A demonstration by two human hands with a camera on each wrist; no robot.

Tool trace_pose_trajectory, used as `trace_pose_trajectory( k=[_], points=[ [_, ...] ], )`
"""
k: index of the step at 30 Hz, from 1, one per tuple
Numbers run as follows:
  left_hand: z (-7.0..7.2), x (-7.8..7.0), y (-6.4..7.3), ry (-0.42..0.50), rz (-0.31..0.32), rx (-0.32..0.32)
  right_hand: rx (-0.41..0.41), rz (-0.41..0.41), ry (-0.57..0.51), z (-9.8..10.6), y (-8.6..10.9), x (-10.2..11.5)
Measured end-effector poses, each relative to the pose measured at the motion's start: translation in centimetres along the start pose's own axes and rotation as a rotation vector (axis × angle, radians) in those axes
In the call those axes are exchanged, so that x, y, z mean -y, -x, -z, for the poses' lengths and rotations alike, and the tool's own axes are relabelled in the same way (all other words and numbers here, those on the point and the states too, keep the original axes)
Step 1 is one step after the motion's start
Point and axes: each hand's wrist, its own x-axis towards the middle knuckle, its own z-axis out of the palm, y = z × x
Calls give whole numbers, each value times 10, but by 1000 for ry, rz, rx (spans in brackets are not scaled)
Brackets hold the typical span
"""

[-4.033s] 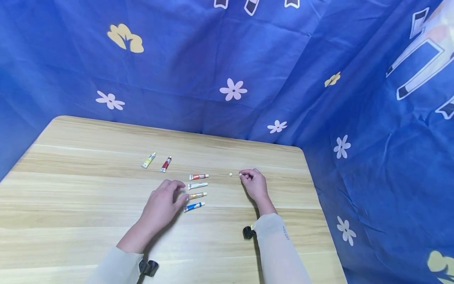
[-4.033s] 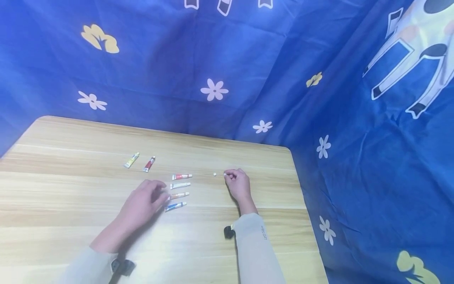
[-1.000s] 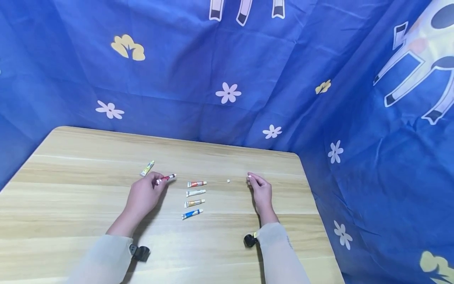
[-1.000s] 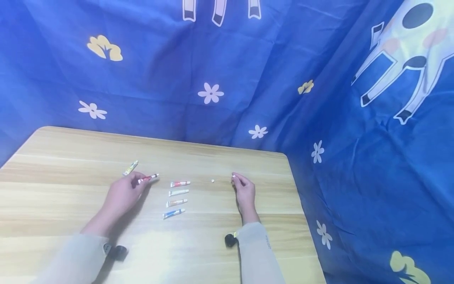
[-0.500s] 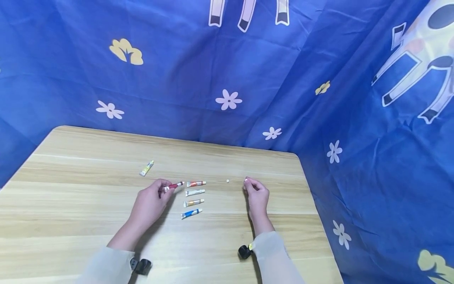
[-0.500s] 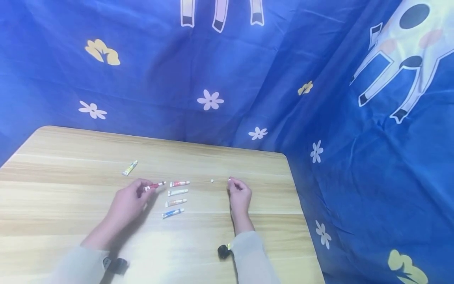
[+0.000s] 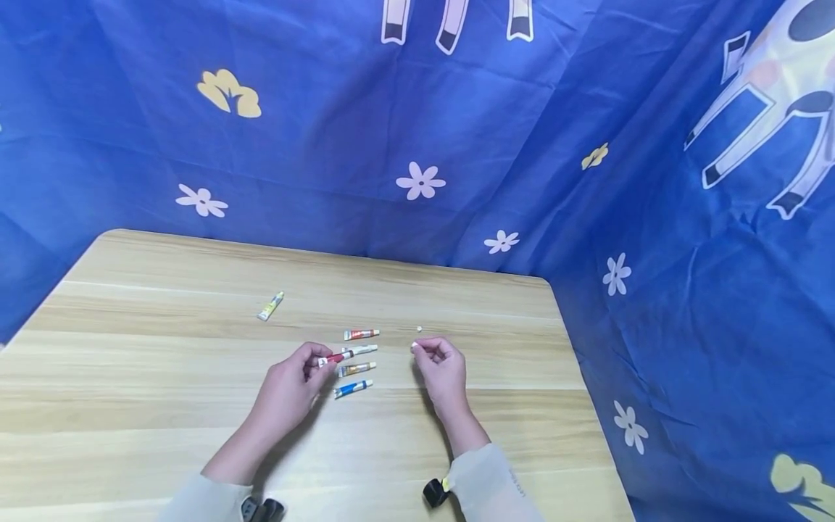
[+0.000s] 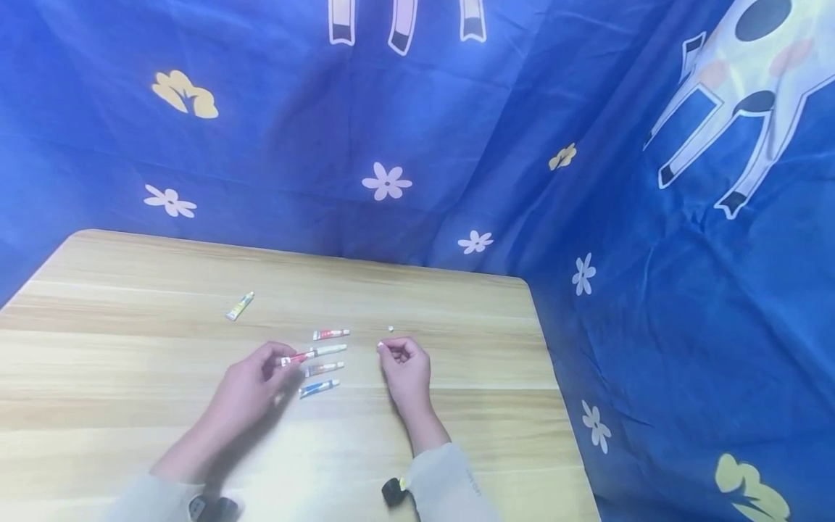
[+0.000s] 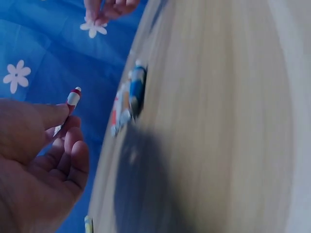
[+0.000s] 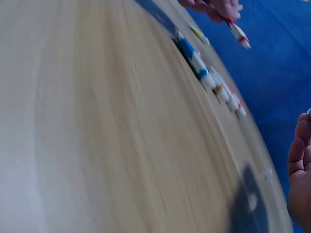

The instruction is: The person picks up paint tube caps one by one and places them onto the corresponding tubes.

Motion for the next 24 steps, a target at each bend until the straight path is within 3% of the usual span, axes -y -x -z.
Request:
trace_pose_trajectory(
  k=[5,12,24],
  points=[
    [-4,-11,5,41,-10,29,108,35,33,-9,12,9],
    [-9,-21,11,88,10,59,234,99,166,-16,24,14],
    [-15,-25,15,122,15,64,293,135,205,-19,29,14]
  ],
)
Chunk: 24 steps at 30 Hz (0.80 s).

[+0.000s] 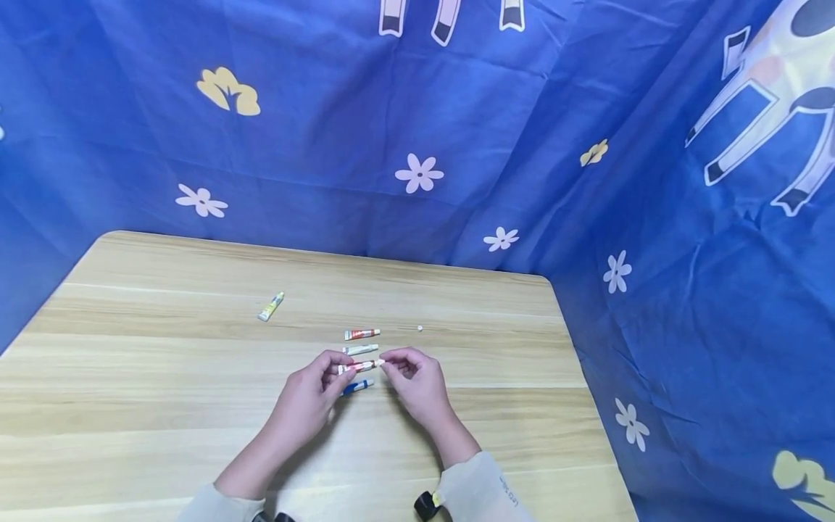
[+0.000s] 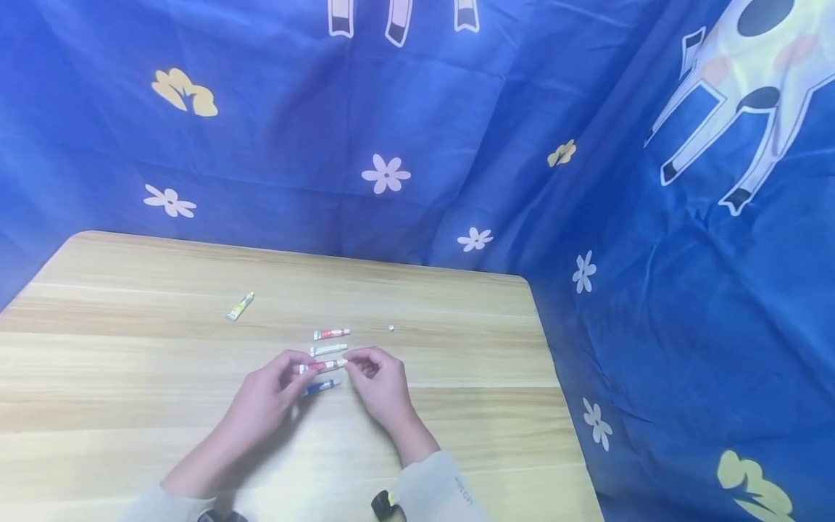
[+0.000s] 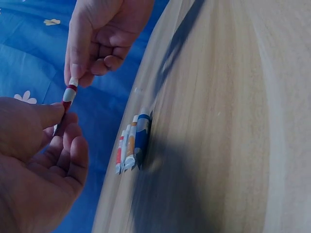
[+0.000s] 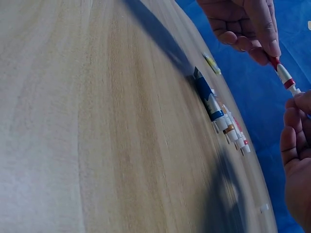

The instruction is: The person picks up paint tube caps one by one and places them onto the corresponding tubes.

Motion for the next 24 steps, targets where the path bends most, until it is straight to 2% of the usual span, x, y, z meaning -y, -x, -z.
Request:
trace_pose_trajectory(
  k=[10,15,24],
  points=[
    [-2,2,0,41,19,8,13,-29,-2,0,-1,-2],
    [-3,1,-1,16,-19,-14,34,-31,-9,0,-2,-4],
    [-5,-2,0,7,-84,-23,56,-26,55,-2,-2,-7]
  ],
)
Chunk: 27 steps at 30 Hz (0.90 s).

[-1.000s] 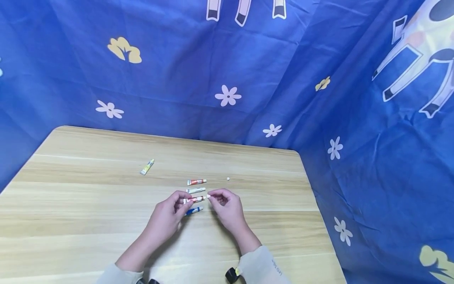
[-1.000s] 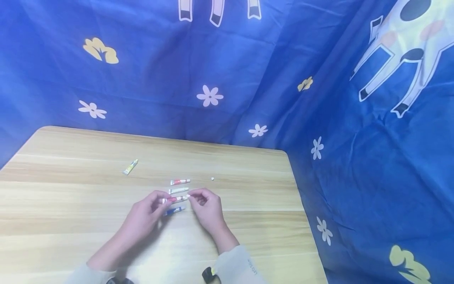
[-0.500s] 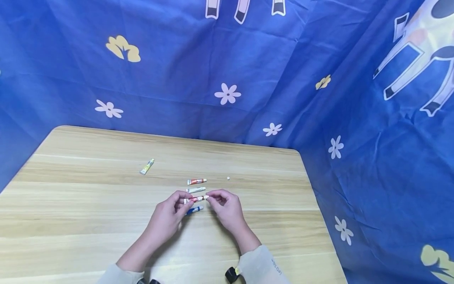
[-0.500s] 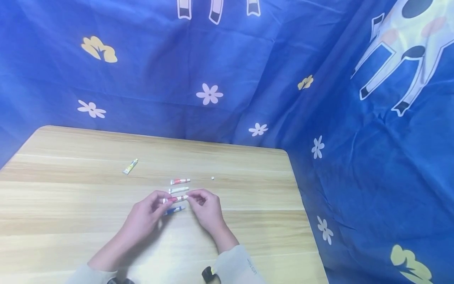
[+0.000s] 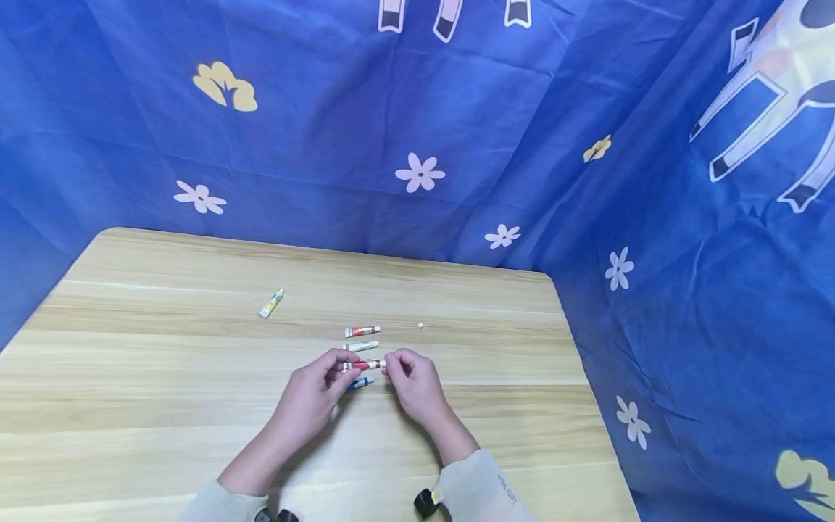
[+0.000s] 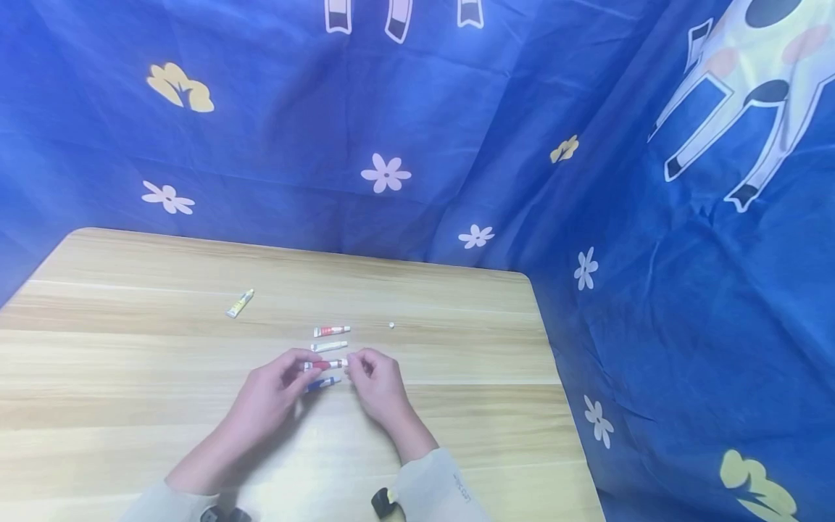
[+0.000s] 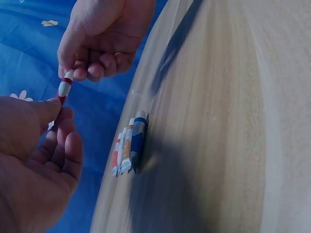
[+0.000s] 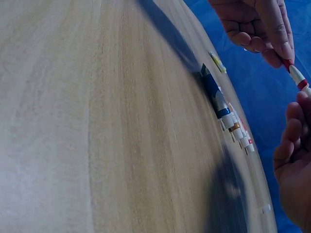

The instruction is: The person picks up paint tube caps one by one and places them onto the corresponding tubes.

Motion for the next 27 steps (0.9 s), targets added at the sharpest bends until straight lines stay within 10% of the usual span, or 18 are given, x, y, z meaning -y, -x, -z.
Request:
trace_pose_trajectory(
  k=[12,27],
  points=[
    [-4,5,0,-47,-107,-18,43,-42,96,1,2,1],
    [-3,4,1,-38,-72,18,109,-80,-6,7,0,1]
  ],
)
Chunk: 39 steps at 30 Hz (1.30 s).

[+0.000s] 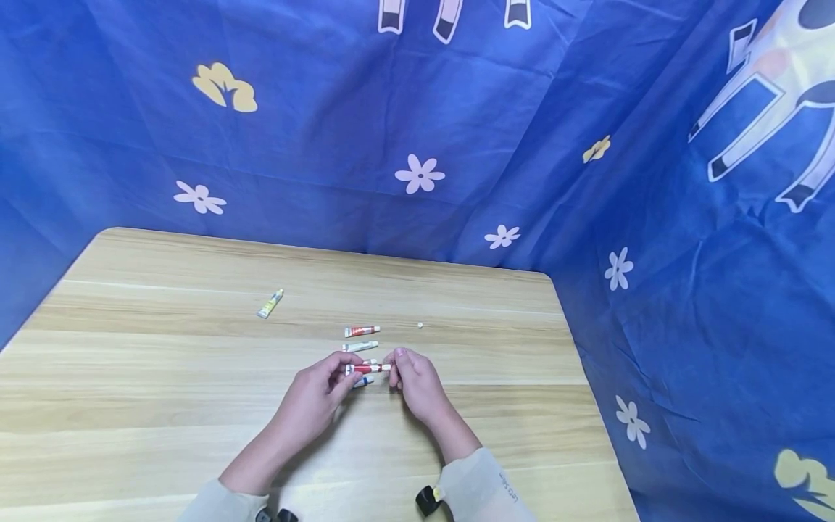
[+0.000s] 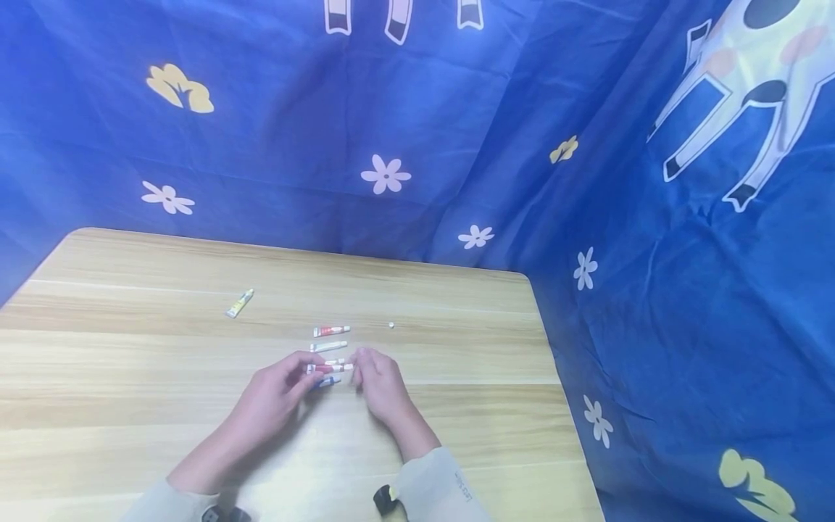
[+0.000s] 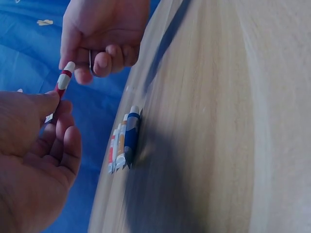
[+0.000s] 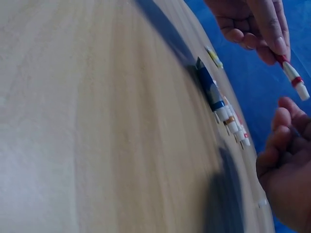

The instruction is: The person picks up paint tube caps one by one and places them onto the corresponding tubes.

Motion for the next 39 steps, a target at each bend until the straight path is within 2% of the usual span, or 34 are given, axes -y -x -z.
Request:
trace_pose_trajectory(
  k=[6,12,17,27,34,39],
  points=[
    [1,5,-3,5,44,-9,26,48,-112,7,-1,0],
    [0,6,-4,3,37,-16,4,118,-57,9,-1,-2],
    [-1,6,-4,1,44,-13,-27,100,9,8,-2,-4],
    [-2,2,-4,-4,23,-2,-35,56,37,4,-3,-4],
    [-4,2,-4,2,36,1,-3,-32,-10,5,-3,-3],
    [-4,4,-3,2,60,0,23,-4,-66,8,-2,-5]
  ],
)
